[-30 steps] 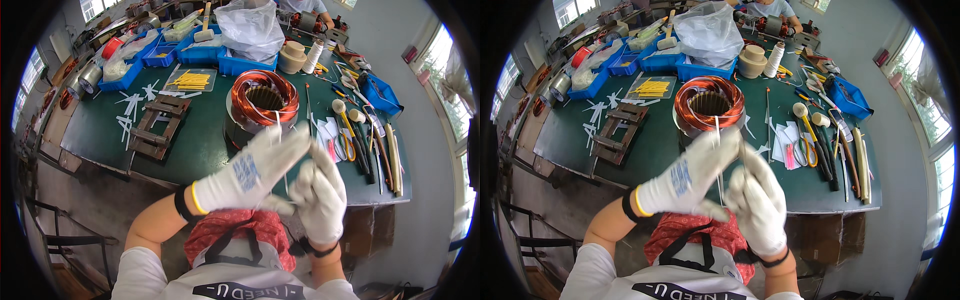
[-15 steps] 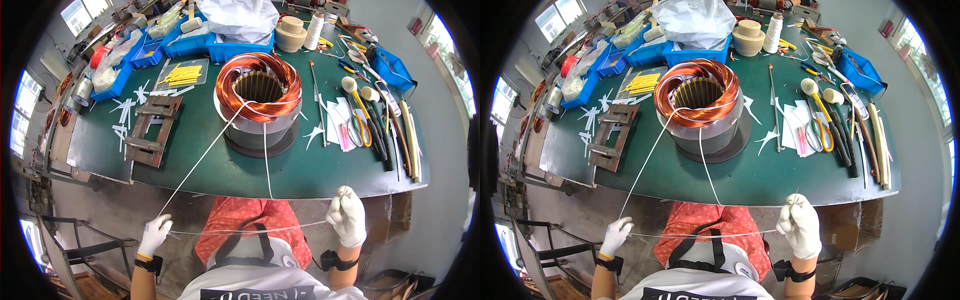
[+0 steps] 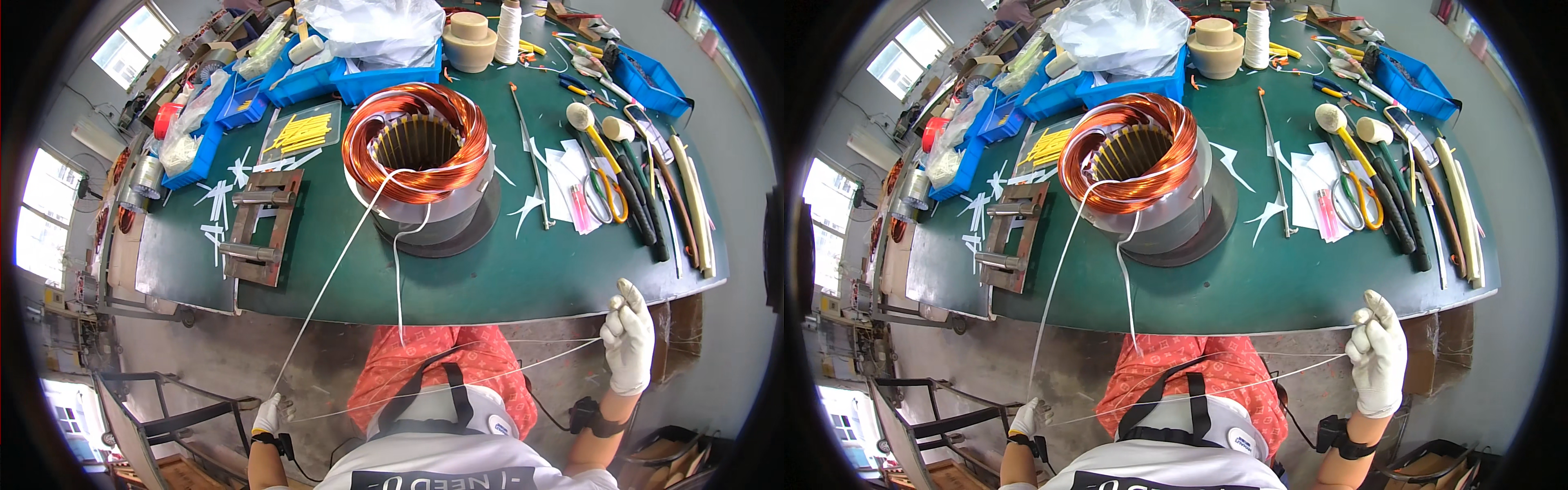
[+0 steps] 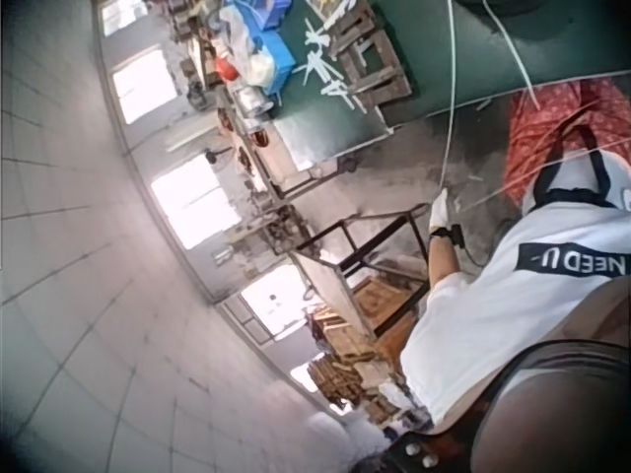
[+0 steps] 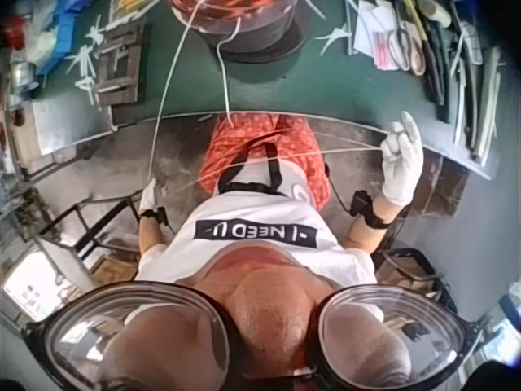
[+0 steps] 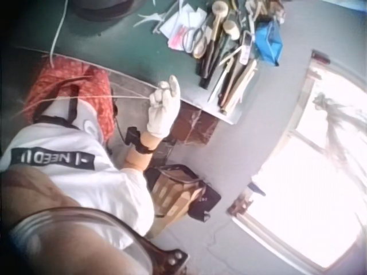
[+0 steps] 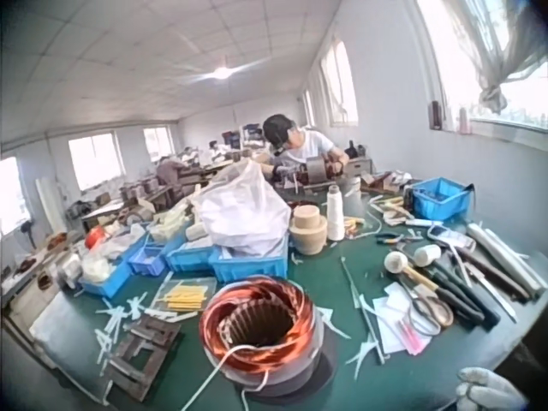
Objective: The person is assembling an electric motor by inserting insulation and winding wire.
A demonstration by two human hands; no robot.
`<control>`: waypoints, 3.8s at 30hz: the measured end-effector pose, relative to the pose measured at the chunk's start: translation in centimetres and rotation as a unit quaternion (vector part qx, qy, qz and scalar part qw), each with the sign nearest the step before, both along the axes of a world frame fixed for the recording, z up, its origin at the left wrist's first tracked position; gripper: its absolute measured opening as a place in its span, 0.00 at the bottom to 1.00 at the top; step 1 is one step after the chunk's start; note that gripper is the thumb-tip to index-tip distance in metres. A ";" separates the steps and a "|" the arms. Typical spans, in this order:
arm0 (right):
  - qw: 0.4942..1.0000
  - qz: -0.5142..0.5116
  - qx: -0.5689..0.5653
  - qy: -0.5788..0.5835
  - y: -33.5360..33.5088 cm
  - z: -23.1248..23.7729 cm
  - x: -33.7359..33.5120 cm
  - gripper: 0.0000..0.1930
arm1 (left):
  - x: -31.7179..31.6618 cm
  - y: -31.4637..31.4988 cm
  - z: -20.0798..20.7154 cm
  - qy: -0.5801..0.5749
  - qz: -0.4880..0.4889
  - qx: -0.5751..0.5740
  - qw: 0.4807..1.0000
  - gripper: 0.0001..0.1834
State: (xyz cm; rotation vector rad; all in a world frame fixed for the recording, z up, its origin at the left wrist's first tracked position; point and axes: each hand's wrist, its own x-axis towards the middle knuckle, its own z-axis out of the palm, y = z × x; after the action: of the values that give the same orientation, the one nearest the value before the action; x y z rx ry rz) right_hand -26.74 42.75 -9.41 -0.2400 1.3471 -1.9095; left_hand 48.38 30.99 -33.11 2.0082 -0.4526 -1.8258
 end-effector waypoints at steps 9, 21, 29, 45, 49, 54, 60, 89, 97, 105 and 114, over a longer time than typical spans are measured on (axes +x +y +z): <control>0.969 -0.004 0.124 0.212 -3.1 0.5 1.7 0.18 | -21.2 -9.4 19.2 -0.153 -0.662 -0.221 0.700 0.12; 0.716 -0.112 0.162 0.670 -10.5 -5.2 2.5 0.12 | -50.0 -22.3 37.7 -0.395 -0.509 -0.749 0.154 0.17; 0.722 -0.123 0.155 0.663 -10.4 -4.9 2.4 0.11 | -50.8 -22.8 37.7 -0.487 -0.540 -0.686 0.036 0.13; 0.714 -0.122 0.130 0.677 -10.1 -5.0 2.5 0.10 | -46.9 -13.4 29.8 -0.175 -0.366 -0.676 0.616 0.05; 0.762 -0.111 0.130 0.624 -9.0 -3.9 3.1 0.12 | -47.1 -10.2 26.9 -0.041 -0.374 -0.719 0.585 0.04; 0.868 -0.018 0.112 0.483 -7.0 -2.0 7.2 0.13 | -44.4 -7.7 26.0 0.047 -0.456 -0.681 0.571 0.05; 0.847 0.069 0.077 0.522 -8.5 -0.1 10.2 0.13 | -38.9 -8.2 24.5 0.128 -0.555 -0.442 0.693 0.04; 0.696 0.035 -0.100 0.710 -16.8 8.1 11.6 0.04 | -49.3 -12.8 29.3 -0.175 -0.272 -0.866 0.382 0.10; 0.832 0.280 -0.066 0.475 -16.7 7.4 10.7 0.08 | -47.2 -13.8 28.8 -0.283 -0.283 -0.898 0.182 0.20; 0.906 0.240 -0.059 0.342 -14.6 6.5 11.7 0.13 | -49.7 -10.9 27.9 0.253 -0.225 -0.513 0.789 0.05; 0.743 0.032 -0.071 0.665 -15.0 5.7 13.0 0.07 | -48.8 -10.8 27.5 0.354 -0.214 -0.395 0.821 0.13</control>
State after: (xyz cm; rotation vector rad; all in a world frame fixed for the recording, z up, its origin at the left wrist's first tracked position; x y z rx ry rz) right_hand -13.75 27.80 -3.67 -1.9868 1.9231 -1.6845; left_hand -0.40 20.21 -5.65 0.6353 -1.2226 -1.9736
